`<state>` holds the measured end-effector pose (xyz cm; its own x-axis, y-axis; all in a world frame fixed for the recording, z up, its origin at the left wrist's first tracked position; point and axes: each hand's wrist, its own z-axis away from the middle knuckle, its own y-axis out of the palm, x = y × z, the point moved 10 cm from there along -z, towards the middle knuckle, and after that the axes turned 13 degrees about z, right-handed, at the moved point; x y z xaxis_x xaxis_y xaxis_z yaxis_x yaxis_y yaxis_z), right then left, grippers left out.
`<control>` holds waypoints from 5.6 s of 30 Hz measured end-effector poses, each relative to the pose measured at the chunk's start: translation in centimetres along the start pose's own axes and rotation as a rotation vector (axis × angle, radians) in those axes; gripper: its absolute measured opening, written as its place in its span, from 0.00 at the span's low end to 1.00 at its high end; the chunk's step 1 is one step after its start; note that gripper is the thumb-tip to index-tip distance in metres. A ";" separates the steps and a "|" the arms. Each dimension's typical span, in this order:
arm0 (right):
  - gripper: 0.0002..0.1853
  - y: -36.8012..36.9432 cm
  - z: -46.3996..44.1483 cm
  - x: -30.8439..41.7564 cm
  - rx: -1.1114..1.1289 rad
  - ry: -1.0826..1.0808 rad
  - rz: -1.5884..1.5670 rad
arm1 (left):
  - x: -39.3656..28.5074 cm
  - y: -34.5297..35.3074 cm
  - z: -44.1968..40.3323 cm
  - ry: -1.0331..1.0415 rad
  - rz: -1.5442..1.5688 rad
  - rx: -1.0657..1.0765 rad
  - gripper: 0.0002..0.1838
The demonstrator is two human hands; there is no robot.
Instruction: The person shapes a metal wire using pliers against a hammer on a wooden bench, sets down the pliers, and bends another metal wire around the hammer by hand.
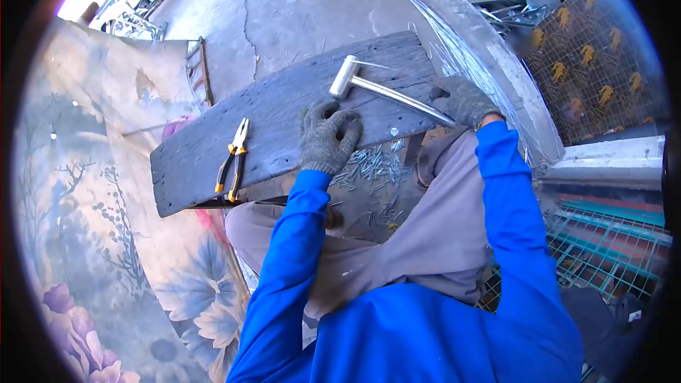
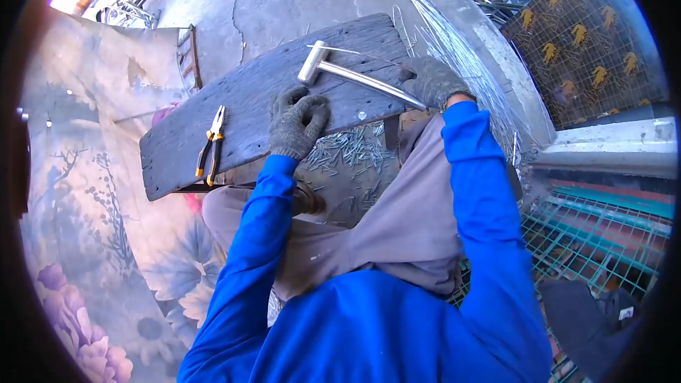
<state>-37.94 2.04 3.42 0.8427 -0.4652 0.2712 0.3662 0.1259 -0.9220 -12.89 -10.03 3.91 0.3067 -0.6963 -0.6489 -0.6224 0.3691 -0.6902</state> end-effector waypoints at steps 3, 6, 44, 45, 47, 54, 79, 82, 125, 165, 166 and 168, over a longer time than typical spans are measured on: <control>0.19 0.2 0.0 -0.6 -0.026 -0.002 0.045 | 0.1 -0.1 0.2 0.024 0.042 0.040 0.12; 0.19 0.0 -0.2 -0.3 -0.055 -0.051 0.044 | -0.2 -0.2 0.5 0.070 0.075 0.027 0.09; 0.20 0.4 0.5 5.2 0.047 -0.169 -0.303 | -4.1 5.1 8.5 0.259 0.026 0.338 0.14; 0.19 0.3 0.8 6.2 0.045 -0.231 -0.273 | -4.2 4.6 8.3 0.213 0.068 0.313 0.12; 0.19 0.7 0.8 7.3 0.072 -0.258 -0.201 | -3.8 4.3 7.9 0.169 0.113 0.294 0.10; 0.24 1.5 0.5 7.8 0.064 -0.311 -0.042 | -1.7 2.8 6.0 0.022 0.330 0.190 0.08; 0.20 -8.6 4.9 14.8 -1.114 -0.348 0.128 | -0.8 -8.6 20.4 -0.914 1.397 -0.067 0.17; 0.22 -4.7 -0.4 7.7 -0.720 0.058 0.010 | 0.7 -11.9 23.3 -0.935 1.343 -0.230 0.17; 0.17 5.4 -4.2 10.9 -0.359 0.007 0.272 | 8.8 -9.3 18.7 -0.511 -0.061 -0.216 0.15; 0.30 3.9 0.3 13.7 -0.116 -0.001 -0.238 | 9.5 -8.1 21.9 -0.588 0.278 -0.333 0.15; 0.29 4.2 0.3 14.2 -0.115 -0.023 -0.239 | 9.0 -8.5 21.6 -0.523 0.298 -0.387 0.14; 0.29 4.5 0.0 14.8 -0.119 -0.049 -0.238 | 9.4 -8.0 21.9 -0.567 0.242 -0.363 0.14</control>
<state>-23.80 -4.24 3.27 0.7576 -0.4257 0.4947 0.5097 -0.0875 -0.8559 10.74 -6.08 -3.69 0.3956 -0.1574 -0.9048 -0.8905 0.1755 -0.4198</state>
